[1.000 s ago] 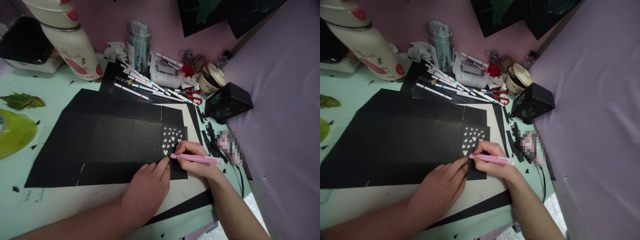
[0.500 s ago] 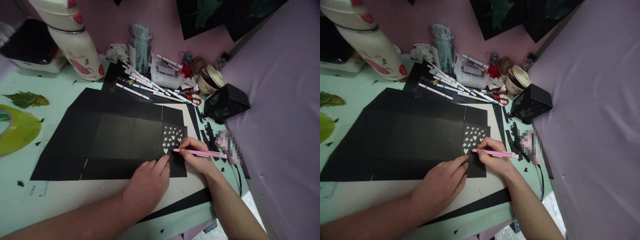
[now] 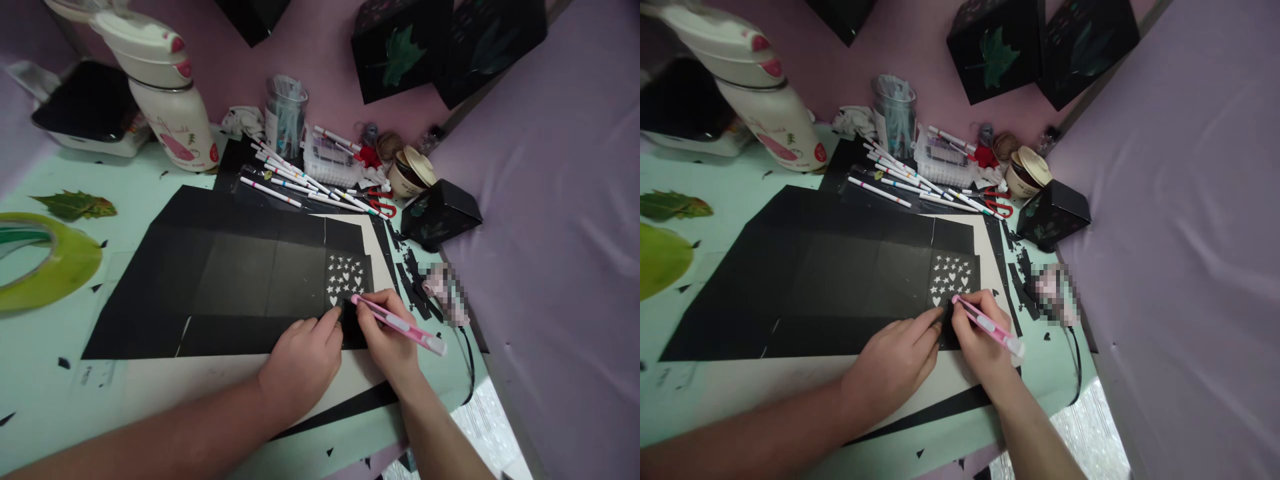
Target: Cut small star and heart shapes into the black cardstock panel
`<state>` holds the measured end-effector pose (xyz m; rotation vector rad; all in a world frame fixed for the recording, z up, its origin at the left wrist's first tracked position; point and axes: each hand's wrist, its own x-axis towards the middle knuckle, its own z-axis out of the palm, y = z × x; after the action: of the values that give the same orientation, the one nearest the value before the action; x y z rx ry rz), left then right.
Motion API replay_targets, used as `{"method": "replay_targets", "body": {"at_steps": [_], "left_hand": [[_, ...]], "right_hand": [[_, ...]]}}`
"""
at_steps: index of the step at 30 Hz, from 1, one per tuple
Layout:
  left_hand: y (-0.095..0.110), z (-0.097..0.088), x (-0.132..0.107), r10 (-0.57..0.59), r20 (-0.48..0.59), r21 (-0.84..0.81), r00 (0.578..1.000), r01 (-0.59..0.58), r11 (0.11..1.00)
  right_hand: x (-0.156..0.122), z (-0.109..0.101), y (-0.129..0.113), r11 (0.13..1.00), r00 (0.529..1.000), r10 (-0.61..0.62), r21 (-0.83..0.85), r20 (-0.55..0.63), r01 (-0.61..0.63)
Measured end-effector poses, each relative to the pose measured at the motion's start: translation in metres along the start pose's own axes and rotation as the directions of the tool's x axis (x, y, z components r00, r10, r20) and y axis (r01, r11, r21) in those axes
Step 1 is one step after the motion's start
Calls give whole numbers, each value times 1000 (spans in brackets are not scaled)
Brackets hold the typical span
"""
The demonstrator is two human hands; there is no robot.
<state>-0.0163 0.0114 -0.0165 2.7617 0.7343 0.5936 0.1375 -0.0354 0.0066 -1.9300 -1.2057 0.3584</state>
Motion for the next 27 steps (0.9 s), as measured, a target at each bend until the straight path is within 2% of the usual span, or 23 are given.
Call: {"method": "replay_targets", "body": {"at_steps": [3,6,16,27], "left_hand": [[0,0,0,2,16,-14,1000,-2,1000],[0,-2,0,8,25,-32,1000,-7,999],[0,-2,0,-4,59,-48,998,6,999],[0,-2,1,1,45,-22,999,0,1000]], "right_hand": [[-10,13,3,998,997,-63,-5,-53,62],[-12,19,4,996,995,-89,-12,-53,88],[-11,18,2,996,996,-81,-47,-35,79],[-11,20,3,970,979,-202,-141,2,200]]}}
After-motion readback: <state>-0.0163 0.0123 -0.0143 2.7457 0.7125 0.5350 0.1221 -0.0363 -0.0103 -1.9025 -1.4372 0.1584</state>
